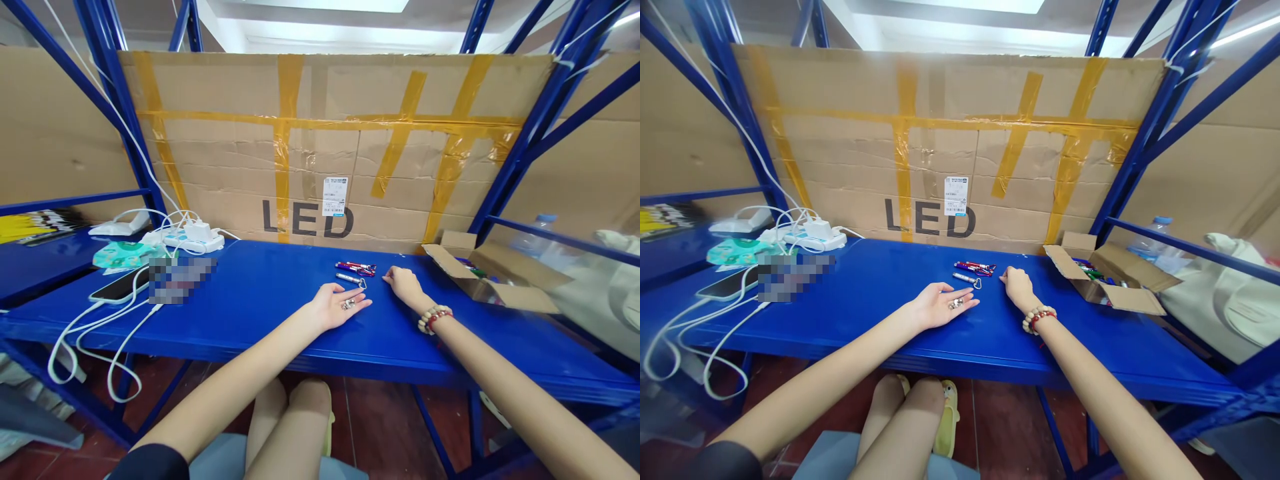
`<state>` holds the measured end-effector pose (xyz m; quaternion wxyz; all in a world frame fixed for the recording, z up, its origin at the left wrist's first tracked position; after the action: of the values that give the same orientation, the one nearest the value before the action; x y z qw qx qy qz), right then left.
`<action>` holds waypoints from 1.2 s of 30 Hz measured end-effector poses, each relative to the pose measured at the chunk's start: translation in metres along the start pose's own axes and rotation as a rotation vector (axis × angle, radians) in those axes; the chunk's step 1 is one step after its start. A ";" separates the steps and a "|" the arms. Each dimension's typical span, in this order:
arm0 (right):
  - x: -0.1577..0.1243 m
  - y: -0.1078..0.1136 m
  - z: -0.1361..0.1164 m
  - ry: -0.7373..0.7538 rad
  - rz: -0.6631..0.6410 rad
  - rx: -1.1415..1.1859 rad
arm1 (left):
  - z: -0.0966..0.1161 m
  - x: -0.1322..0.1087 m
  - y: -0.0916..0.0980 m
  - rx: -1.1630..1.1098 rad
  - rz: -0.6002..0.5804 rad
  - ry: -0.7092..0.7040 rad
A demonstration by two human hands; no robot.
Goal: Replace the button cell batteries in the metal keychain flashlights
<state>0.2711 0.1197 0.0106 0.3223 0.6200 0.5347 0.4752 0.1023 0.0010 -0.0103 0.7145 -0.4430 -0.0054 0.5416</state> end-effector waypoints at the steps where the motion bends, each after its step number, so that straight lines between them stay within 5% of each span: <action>1: 0.000 0.000 0.000 -0.004 0.004 0.009 | 0.000 -0.001 0.000 0.000 0.004 -0.006; 10: 0.002 0.003 0.003 0.009 0.036 0.127 | 0.003 0.000 -0.004 -0.017 0.054 -0.049; 19: 0.003 0.028 0.000 0.037 0.043 0.323 | -0.003 0.051 -0.043 -0.036 0.112 -0.006; 24: -0.007 0.047 -0.028 0.202 -0.040 0.428 | -0.001 0.074 -0.051 -0.081 0.145 -0.022; 29: -0.031 0.039 -0.063 0.360 -0.219 0.440 | 0.006 0.083 -0.055 -0.134 0.149 -0.042; 36: -0.032 0.047 -0.099 0.437 -0.079 0.435 | 0.023 0.061 -0.031 -0.165 0.181 -0.123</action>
<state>0.1961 0.0680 0.0793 0.0777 0.5363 0.7043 0.4585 0.1403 0.0622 -0.0057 0.6223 -0.4647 -0.0538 0.6276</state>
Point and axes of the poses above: each hand's wrist, its own x-axis towards the middle knuckle, its own y-axis out of the back of the hand, z = x × y, the point moved 8 cm from there along x, towards the middle knuckle, and after that the axes turned 15 degrees about x, right-handed, at the moved point
